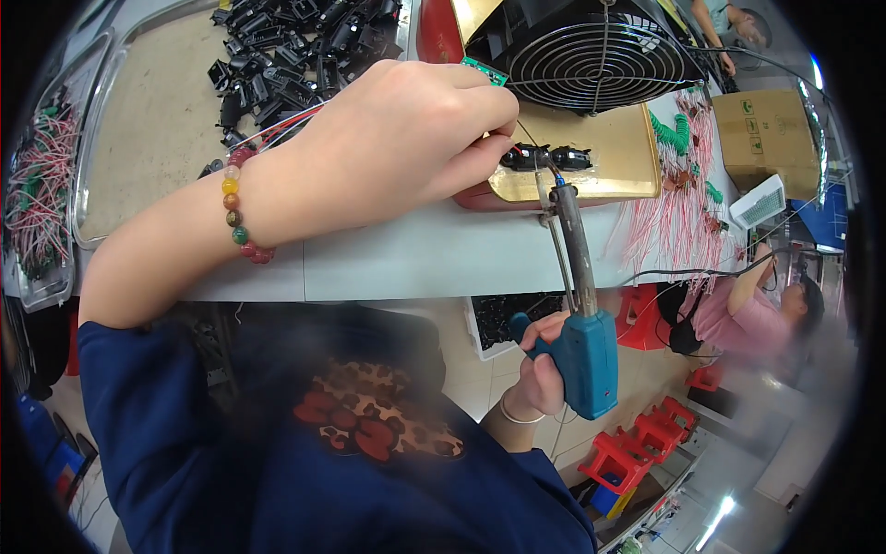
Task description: The person assembles electronic parts by picking up wires and plastic components from trays and soldering them together using a handheld soldering tool.
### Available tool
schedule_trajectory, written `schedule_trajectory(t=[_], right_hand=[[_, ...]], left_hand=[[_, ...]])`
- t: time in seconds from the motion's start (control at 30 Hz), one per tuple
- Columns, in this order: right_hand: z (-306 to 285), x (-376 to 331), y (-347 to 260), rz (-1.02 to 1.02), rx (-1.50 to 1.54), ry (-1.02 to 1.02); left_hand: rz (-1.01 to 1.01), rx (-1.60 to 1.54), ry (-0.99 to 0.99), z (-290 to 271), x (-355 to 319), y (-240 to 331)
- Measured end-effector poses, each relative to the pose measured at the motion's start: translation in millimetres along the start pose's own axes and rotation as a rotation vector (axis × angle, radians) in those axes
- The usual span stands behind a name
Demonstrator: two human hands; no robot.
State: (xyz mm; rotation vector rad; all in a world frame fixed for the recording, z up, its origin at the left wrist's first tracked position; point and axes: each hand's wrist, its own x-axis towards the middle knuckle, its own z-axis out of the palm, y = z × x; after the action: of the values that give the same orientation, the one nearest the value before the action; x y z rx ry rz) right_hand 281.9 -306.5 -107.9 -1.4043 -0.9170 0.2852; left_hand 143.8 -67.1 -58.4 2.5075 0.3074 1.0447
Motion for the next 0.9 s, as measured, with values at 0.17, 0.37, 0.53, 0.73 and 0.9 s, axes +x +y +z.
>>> schedule_trajectory(t=[0.17,0.37,0.53,0.73,0.9], right_hand=[[-2.2,-0.3,0.9,-0.006,-0.037,-0.034],[-1.3,-0.2,0.4,0.003,-0.032,-0.058],[-1.0,-1.1,-0.7,0.015,-0.015,-0.064],[-2.5,-2.4,0.2,0.046,0.035,-0.059],[-3.5,-5.4,-3.1,0.111,0.073,-0.050]], left_hand=[[-0.007,-0.030,0.037,0.4,-1.5,-0.3],[-0.004,-0.005,0.031,0.4,-2.7,0.3],[0.005,0.006,0.031,0.6,-2.1,-0.4],[0.015,0.004,0.027,0.5,-2.5,-1.1],[0.004,0.009,0.019,0.9,-2.8,-1.8]])
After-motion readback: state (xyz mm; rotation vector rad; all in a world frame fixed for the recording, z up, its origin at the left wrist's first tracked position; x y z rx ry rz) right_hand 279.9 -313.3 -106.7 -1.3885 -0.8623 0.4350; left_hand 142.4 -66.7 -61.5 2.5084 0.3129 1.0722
